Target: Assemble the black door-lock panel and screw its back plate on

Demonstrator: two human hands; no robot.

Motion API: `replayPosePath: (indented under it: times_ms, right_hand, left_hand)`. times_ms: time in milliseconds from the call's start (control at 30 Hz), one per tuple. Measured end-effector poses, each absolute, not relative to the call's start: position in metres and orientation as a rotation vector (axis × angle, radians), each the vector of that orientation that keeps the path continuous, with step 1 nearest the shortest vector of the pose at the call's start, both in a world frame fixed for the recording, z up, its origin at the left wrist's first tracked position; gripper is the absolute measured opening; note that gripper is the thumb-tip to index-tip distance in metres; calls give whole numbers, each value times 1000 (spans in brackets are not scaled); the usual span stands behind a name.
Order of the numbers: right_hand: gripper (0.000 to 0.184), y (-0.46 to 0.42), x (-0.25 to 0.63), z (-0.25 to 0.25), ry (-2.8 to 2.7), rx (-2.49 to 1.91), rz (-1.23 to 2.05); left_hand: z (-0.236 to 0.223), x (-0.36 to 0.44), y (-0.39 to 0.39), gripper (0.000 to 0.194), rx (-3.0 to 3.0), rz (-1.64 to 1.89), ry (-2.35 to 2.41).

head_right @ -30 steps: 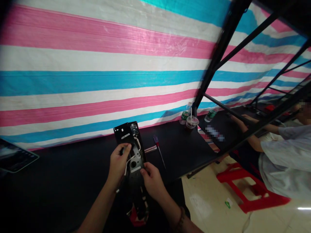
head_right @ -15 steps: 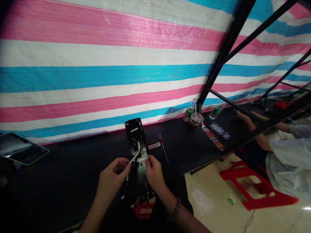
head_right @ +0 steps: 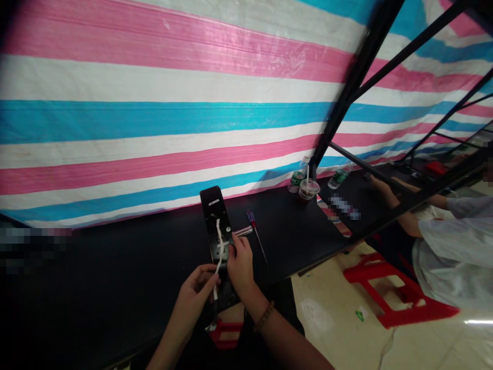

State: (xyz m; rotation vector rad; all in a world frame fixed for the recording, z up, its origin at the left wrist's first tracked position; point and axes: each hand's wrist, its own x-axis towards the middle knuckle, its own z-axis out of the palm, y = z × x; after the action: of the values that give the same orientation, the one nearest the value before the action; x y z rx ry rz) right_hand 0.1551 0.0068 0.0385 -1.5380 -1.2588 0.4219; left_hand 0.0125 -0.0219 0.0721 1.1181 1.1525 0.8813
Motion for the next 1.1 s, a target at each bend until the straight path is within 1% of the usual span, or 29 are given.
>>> replayPosePath:
  times_ms: [67, 200, 333, 433, 533, 633, 700, 767, 833, 900, 1100]
  right_hand:
    - [41, 7, 154, 34, -1256, -1533, 365]
    - [35, 8, 154, 28, -1240, -1529, 285]
    - [36, 10, 162, 28, -1267, -1468, 381]
    - [36, 3, 174, 35, -1266, -1424, 435]
    - [28, -18, 188, 49, -1312, -1417, 462]
    - [20, -52, 197, 59, -1577, -1412, 606]
    - [26, -74, 197, 56, -1819, -1395, 678]
    - [27, -88, 195, 47, -1968, -1400, 657]
    - [24, -92, 191, 36, -1992, -1429, 592]
    - [27, -88, 188, 28, -1967, -1444, 524]
    - [21, -74, 182, 26, -2005, -1472, 428]
  left_hand:
    - [64, 10, -18, 38, 1226, 896, 1189]
    - [40, 15, -7, 34, 1459, 1149, 1424]
    - [13, 33, -1, 49, 1452, 1188, 1371]
    - [1, 41, -1, 51, 1381, 1190, 1333]
    - [-3, 41, -2, 53, 1327, 1175, 1318]
    - [-2, 38, -2, 57, 1297, 1146, 1295]
    - [-1, 38, -2, 58, 1290, 1134, 1293]
    - [-1, 38, -2, 60, 1286, 1118, 1293]
    - [-3, 39, -2, 66, 1306, 1103, 1292]
    - [-4, 39, -2, 71, 1347, 1103, 1287]
    - [-4, 39, -3, 66, 1386, 1126, 1300]
